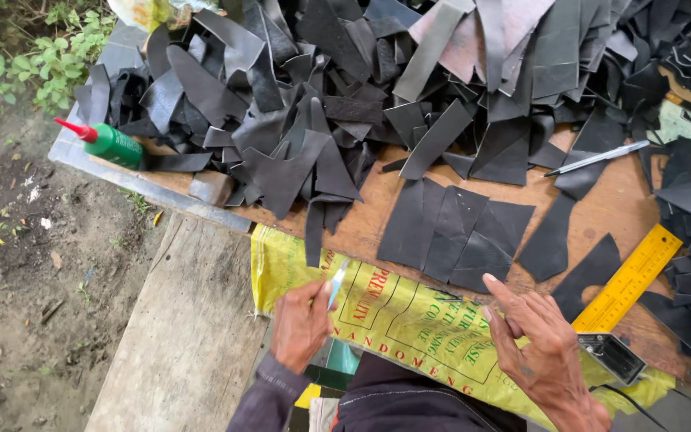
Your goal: The person marks a leather piece using a template and a pen, then cuts the marked shapes with shears and uses a small hammer to flatten the edges of the resulting scraps.
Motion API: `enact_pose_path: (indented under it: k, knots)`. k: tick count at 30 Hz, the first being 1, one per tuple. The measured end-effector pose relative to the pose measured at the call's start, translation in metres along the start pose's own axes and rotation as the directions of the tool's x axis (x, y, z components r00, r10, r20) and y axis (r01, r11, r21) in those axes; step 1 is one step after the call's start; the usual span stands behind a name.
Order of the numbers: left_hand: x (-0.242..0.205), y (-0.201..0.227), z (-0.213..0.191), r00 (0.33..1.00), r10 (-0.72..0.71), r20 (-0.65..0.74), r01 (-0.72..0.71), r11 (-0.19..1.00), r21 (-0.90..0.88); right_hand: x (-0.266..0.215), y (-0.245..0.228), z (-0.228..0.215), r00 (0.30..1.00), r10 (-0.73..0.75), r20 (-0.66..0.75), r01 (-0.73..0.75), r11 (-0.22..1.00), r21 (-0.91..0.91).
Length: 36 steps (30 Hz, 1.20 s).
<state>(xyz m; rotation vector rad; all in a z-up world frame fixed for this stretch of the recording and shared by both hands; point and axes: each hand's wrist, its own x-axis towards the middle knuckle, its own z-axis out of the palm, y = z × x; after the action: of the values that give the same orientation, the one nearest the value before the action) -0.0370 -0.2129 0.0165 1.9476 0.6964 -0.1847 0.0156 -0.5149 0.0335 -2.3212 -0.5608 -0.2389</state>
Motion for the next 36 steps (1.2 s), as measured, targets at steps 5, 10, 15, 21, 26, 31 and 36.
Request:
enact_pose_path:
  k: [5, 10, 15, 21, 26, 31, 36]
  knots:
    - [-0.008, 0.007, 0.003, 0.727, 0.652, -0.213, -0.569, 0.747, 0.344, -0.014, 0.013, -0.015, 0.997, 0.068, -0.038, -0.069, 0.997, -0.045]
    - [0.049, 0.038, 0.040, 0.629, 0.753, -0.194, -0.579, 0.621, 0.529, -0.020, 0.028, -0.027, 0.995, 0.056, -0.085, -0.060, 0.997, -0.043]
    - [0.080, 0.053, 0.058, 0.548, 0.822, -0.156, -0.631, 0.529, 0.568, -0.029, 0.047, -0.040, 0.981, 0.119, -0.156, -0.129, 0.990, -0.061]
    - [0.077, 0.064, 0.064, 0.592, 0.794, -0.136, -0.617, 0.555, 0.558, -0.035, 0.085, -0.060, 0.932, 0.239, -0.273, -0.280, 0.952, -0.126]
    - [0.055, 0.074, 0.076, 0.535, 0.840, -0.087, -0.669, 0.485, 0.564, -0.022, 0.120, -0.067, 0.927, 0.236, -0.292, -0.309, 0.922, -0.234]
    - [0.026, 0.078, 0.122, 0.575, 0.818, -0.012, -0.764, 0.542, 0.350, -0.005, 0.136, -0.063, 0.931, 0.277, -0.239, -0.335, 0.907, -0.253]
    - [0.006, 0.087, 0.142, 0.624, 0.781, 0.037, -0.761, 0.596, 0.256, 0.010, 0.145, -0.062, 0.920, 0.352, -0.173, -0.388, 0.879, -0.277]
